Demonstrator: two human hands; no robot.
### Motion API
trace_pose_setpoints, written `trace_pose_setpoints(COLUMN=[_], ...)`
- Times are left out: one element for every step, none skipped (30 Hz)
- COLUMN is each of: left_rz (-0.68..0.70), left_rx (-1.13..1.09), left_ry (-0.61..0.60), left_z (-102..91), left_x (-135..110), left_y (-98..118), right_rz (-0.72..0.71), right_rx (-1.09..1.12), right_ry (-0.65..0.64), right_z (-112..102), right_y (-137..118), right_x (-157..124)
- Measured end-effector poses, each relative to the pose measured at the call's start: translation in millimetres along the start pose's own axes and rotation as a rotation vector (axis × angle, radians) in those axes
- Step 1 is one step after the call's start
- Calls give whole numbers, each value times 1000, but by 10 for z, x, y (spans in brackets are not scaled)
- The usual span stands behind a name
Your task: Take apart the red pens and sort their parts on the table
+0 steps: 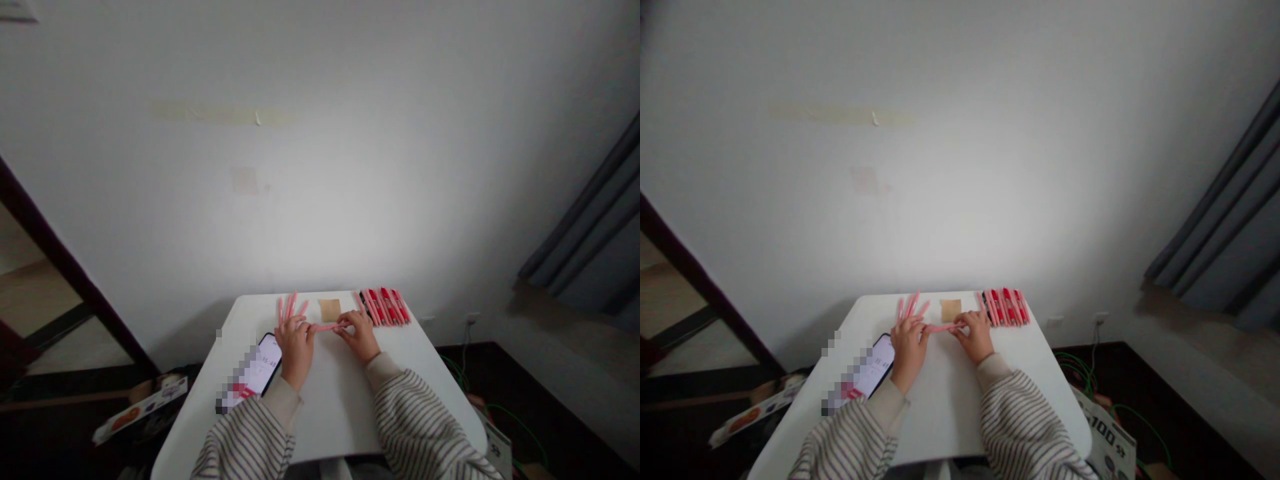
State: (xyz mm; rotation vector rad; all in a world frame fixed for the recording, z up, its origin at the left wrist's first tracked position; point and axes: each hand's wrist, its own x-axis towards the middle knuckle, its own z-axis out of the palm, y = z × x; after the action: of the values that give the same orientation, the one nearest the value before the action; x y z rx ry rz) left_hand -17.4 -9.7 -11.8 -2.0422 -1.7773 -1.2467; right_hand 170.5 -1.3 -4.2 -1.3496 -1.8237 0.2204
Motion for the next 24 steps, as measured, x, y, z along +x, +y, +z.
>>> trace_pose_setpoints(left_rz=[5, 14, 26, 37, 47, 54, 58, 60, 59, 57, 56, 52, 45, 36, 26, 16, 6, -1, -4, -5, -2, 3, 10, 19], left_rx=[-5, -14, -26, -40, -54, -66, -75, -82, -86, -88, -88, -85, -79, -72, -63, -55, -48, -41, -37, -33, -33, -34, -39, -46], left_ry=[2, 4, 5, 7, 10, 13, 18, 21, 23, 21, 17, 14, 12, 11, 12, 14, 18, 21, 25, 28, 29, 29, 28, 26], left_z=[4, 8, 10, 10, 10, 8, 5, 2, -1, -4, -7, -9, -12, -14, -15, -15, -13, -10, -4, 3, 11, 18, 25, 28], left_x=[2, 5, 8, 12, 16, 19, 21, 21, 21, 19, 17, 15, 13, 11, 9, 7, 5, 3, 1, 0, -1, -2, -1, 0], left_y=[-4, -7, -10, -11, -12, -11, -9, -6, -2, 2, 6, 10, 13, 16, 17, 17, 15, 12, 8, 3, -2, -7, -11, -14], right_rz=[-4, -9, -13, -15, -15, -14, -13, -10, -6, -1, 5, 9, 10, 8, 4, -2, -7, -12, -15, -17, -18, -18, -20, -20], right_rx=[-6, -15, -25, -36, -46, -53, -60, -67, -74, -82, -88, -90, -86, -77, -63, -48, -34, -25, -21, -22, -29, -40, -55, -70], right_ry=[1, 3, 8, 11, 15, 18, 20, 21, 19, 17, 13, 9, 5, 1, -2, -6, -9, -8, -7, -3, 2, 8, 11, 14], right_z=[2, 8, 18, 31, 45, 58, 70, 80, 86, 88, 87, 83, 77, 69, 60, 51, 44, 38, 35, 33, 33, 35, 38, 41], right_y=[1, 7, 17, 30, 43, 56, 66, 74, 78, 78, 76, 71, 64, 57, 50, 44, 40, 37, 37, 38, 39, 41, 43, 45], right_x=[1, 3, 5, 7, 8, 9, 9, 9, 8, 7, 5, 3, 1, -1, -3, -4, -5, -5, -5, -4, -3, -3, -2, -2])
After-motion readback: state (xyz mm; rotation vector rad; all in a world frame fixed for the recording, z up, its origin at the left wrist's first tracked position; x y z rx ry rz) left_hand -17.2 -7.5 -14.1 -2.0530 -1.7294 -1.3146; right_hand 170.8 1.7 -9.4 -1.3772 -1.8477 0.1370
